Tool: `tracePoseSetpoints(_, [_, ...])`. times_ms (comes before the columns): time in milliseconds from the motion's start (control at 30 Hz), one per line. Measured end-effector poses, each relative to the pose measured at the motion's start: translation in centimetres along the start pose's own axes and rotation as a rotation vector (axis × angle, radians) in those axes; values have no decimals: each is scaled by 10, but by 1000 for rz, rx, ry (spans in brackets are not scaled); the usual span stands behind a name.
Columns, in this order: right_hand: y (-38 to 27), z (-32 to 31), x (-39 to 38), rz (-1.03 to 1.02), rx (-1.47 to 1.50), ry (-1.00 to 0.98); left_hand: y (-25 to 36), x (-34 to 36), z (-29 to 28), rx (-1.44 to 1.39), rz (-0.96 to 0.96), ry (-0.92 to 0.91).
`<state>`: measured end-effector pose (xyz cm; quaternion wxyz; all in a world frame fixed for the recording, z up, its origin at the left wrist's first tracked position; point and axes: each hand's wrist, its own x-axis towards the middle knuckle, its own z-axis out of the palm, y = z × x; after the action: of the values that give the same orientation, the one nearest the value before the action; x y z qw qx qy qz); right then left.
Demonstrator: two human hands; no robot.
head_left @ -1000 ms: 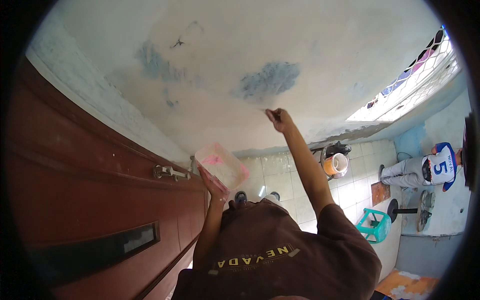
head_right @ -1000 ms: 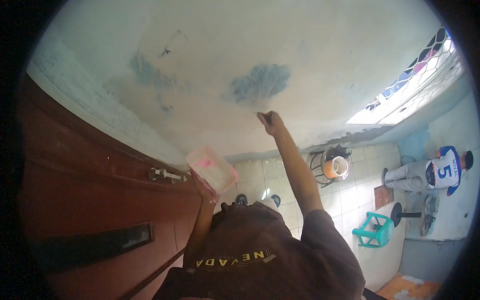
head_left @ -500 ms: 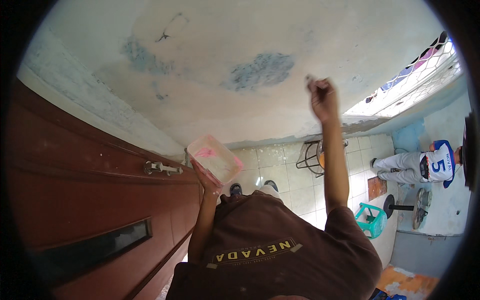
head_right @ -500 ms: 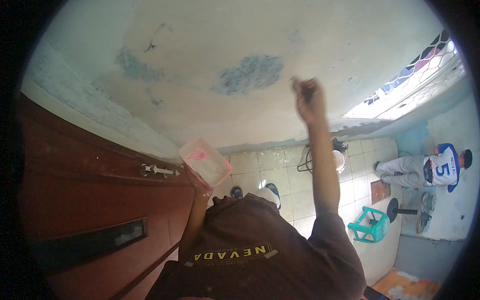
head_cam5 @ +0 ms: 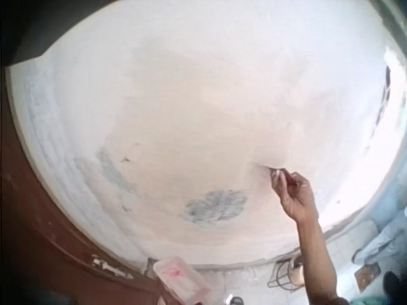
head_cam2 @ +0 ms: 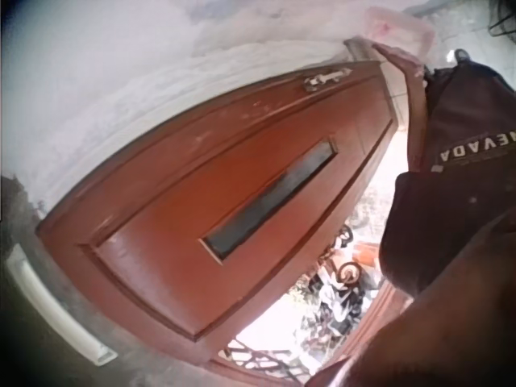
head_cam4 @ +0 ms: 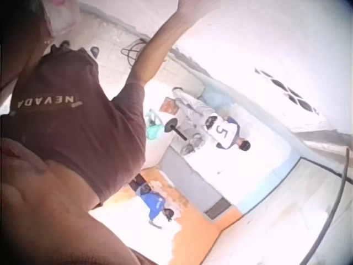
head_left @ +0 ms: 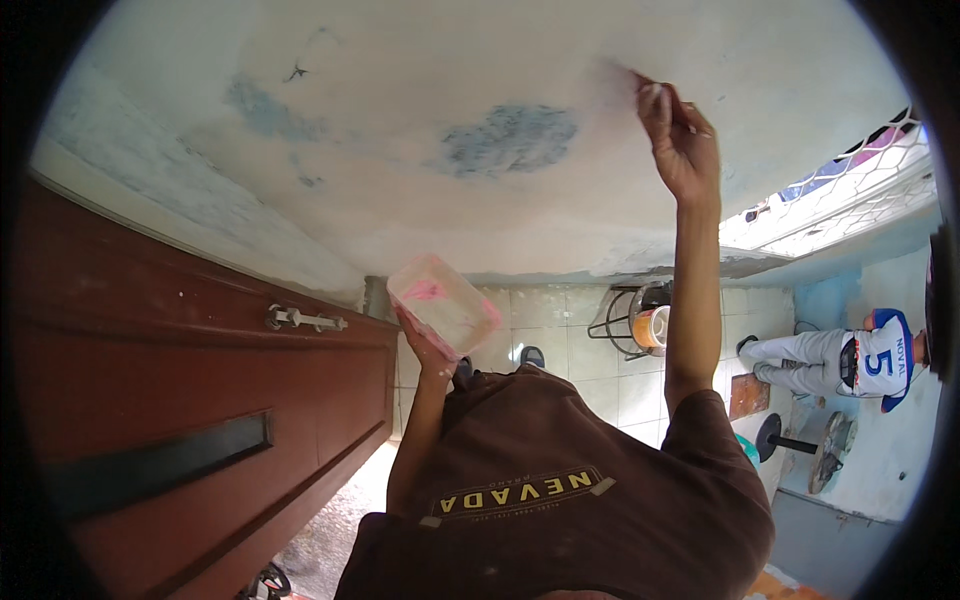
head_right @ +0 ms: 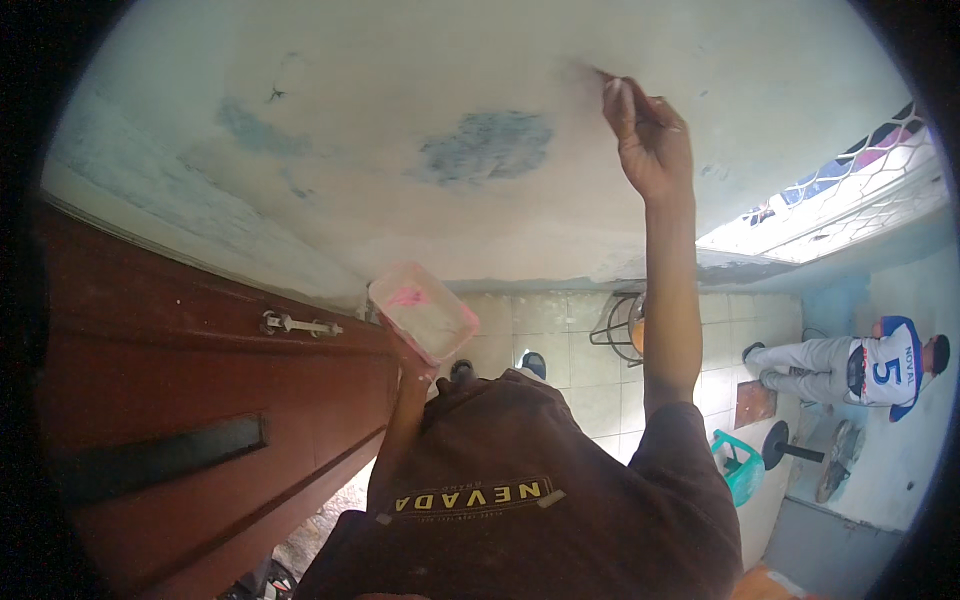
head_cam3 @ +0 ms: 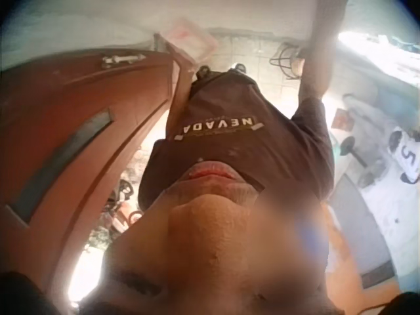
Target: The person applies a white compound to a wall using a red scraper, dipping the scraper into a plastic container for more material as needed.
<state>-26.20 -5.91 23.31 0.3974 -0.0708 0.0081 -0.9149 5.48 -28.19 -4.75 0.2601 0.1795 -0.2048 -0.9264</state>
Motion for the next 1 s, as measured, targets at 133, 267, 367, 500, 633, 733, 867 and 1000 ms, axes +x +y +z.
tracePoseSetpoints(133, [26,-22,-36,-218,-191,-2,-10,-7,9,-43,28,54])
tracePoseSetpoints(267, [87,-170,-37,-138,-453,434,-29,-1,5,-151,47,42])
tracePoseSetpoints(367, [106,-265,-14,35,-360,622,-37,-5,9,-94,122,97])
tracePoseSetpoints(500, [53,-303,40,-52,-151,456,-45,-10,30,-88,88,114])
tracePoseSetpoints(633, [4,-111,31,233,380,55,-54,-21,4,-104,137,85])
tracePoseSetpoints(733, [0,-25,-19,48,302,-212,-63,-24,11,-130,128,78])
tracePoseSetpoints(867, [20,-46,-52,-85,14,-62,-70,-33,21,-52,208,194])
tracePoseSetpoints(1000, [73,-186,-39,-30,-526,396,-78,-40,13,-146,212,158])
